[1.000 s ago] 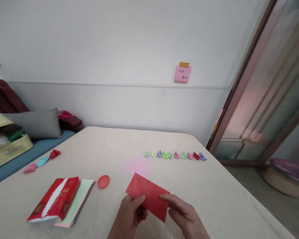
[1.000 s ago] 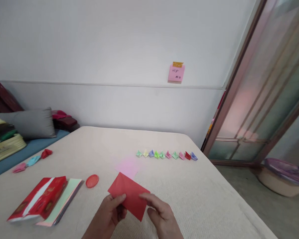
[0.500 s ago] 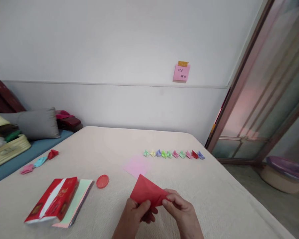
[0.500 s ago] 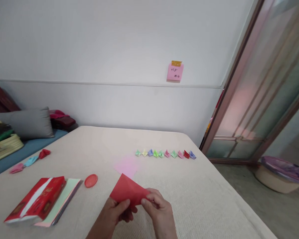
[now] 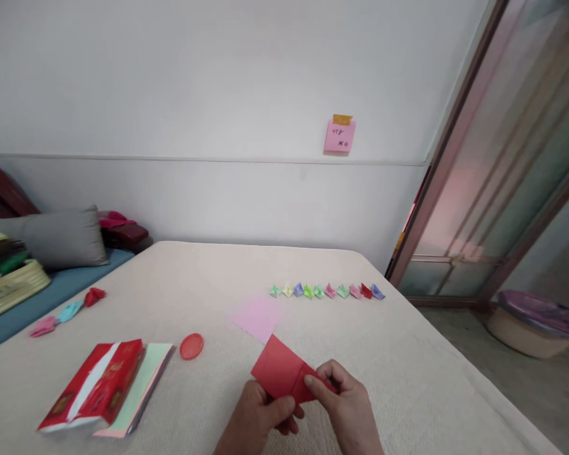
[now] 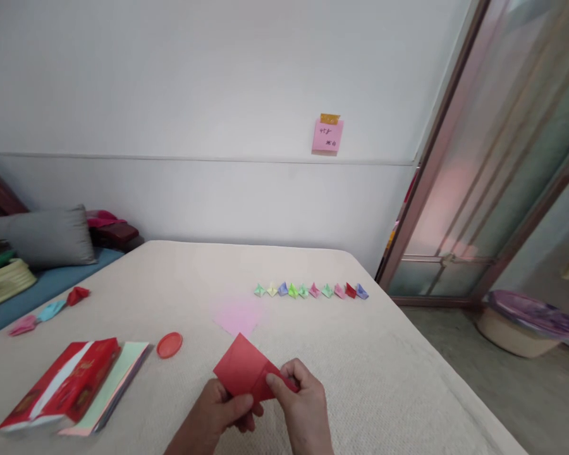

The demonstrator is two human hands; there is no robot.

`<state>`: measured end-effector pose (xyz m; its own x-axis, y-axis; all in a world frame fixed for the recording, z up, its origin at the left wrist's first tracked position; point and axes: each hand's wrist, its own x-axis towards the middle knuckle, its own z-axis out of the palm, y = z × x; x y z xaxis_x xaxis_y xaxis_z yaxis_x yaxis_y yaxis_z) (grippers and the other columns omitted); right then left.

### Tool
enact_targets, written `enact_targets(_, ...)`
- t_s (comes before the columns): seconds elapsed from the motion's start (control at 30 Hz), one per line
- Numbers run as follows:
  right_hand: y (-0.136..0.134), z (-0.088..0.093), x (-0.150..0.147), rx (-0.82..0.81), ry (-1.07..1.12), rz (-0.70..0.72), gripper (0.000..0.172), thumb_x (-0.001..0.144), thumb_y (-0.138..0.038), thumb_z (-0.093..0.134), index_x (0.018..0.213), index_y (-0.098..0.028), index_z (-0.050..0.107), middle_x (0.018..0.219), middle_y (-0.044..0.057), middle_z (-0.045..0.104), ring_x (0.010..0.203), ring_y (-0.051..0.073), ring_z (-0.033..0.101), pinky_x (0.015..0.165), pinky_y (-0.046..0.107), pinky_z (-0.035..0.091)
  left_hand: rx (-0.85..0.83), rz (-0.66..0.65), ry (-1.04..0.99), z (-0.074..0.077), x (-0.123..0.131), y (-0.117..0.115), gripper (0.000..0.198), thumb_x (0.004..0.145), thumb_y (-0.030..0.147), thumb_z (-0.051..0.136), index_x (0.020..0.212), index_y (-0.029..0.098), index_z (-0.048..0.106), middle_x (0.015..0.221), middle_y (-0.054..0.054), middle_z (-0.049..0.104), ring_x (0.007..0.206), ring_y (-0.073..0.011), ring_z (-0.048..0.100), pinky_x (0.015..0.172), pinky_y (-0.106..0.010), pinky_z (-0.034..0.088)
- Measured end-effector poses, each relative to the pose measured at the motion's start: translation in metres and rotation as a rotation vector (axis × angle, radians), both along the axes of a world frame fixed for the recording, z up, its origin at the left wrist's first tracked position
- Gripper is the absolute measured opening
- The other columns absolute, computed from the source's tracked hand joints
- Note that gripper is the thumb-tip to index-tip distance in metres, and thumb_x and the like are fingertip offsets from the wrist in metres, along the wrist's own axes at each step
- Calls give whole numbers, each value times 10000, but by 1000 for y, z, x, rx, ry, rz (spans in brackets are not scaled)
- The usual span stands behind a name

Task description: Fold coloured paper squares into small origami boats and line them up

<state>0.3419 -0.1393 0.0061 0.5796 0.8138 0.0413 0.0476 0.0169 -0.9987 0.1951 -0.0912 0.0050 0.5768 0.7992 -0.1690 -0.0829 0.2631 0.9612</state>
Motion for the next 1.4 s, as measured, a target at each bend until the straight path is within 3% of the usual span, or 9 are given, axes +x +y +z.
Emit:
enact_targets(0.2, 2, -6, 3, 27, 20, 53, 271, 625, -281, 722, 514, -210, 485, 506, -61, 403, 520, 130, 349, 500, 253, 279, -3, 49, 12, 1, 2, 1, 113, 653, 158, 675, 587, 123, 759, 467, -46, 650, 451, -144, 544, 511, -254, 391)
enact_targets(0.4, 5, -15, 9, 23, 323, 264, 254, 595, -315, 790, 762, -178, 656, 500, -50, 557, 477, 122, 476, 505, 236, 313, 29, 0, 26, 6, -1, 2, 133, 639, 118, 621, 614, 115, 752, 559, -62, 690, 462, -137, 541, 505, -255, 392)
enact_targets(0.5, 3, -15, 13, -33, 377, 373, 241, 632, -369, 764, 638, -151, 662, 542, 17, 656, 512, 152, 543, 528, 249, 338, 57, -44, 54, 8, -3, 3, 139, 652, 110, 610, 609, 110, 742, 547, -57, 676, 463, -131, 532, 505, -253, 385)
enact_targets(0.6, 1, -9, 14, -44, 405, 385, 209, 655, -331, 740, 588, -164, 635, 537, 11, 659, 520, 154, 538, 533, 253, 341, 39, 8, 34, 5, -4, 5, 103, 673, 113, 627, 639, 113, 724, 511, -28, 643, 456, -109, 518, 494, -228, 371)
enact_targets(0.77, 0, -5, 8, -66, 287, 374, 146, 627, -182, 698, 526, -165, 596, 487, -53, 529, 499, 102, 403, 522, 234, 280, -211, 146, -153, -5, -4, 8, 61, 726, 186, 692, 705, 130, 680, 477, 11, 613, 414, -65, 507, 424, -161, 339)
enact_targets(0.93, 5, -10, -2, -62, 222, 424, 112, 588, -111, 625, 495, -169, 601, 483, -63, 490, 499, 100, 382, 520, 236, 268, -427, 272, -325, -7, -2, 7, 163, 672, 165, 784, 727, 158, 630, 676, -6, 689, 655, -133, 689, 568, -194, 515)
enact_targets(1.07, 7, -10, -2, -51, 216, 396, 29, 588, -162, 684, 610, -171, 668, 531, -37, 562, 546, 140, 486, 553, 250, 336, -353, 257, -348, -4, -5, 5, 173, 761, 280, 733, 738, 156, 615, 712, -25, 696, 723, -168, 706, 610, -226, 535)
enact_targets(1.2, 4, -3, 5, 43, 310, 314, 207, 678, -305, 731, 837, -179, 693, 784, 46, 705, 793, 224, 597, 750, 314, 419, -218, 199, -200, -1, -6, 4, 283, 824, 410, 640, 815, 127, 646, 821, -93, 732, 759, -200, 705, 622, -255, 528)
enact_targets(1.4, 0, 2, 9, 4, 269, 346, 173, 722, -343, 719, 771, -177, 708, 741, 43, 709, 729, 212, 583, 718, 308, 404, -155, 170, -74, -1, -2, 3, 351, 777, 457, 666, 744, 107, 668, 714, -92, 733, 675, -208, 690, 681, -341, 545)
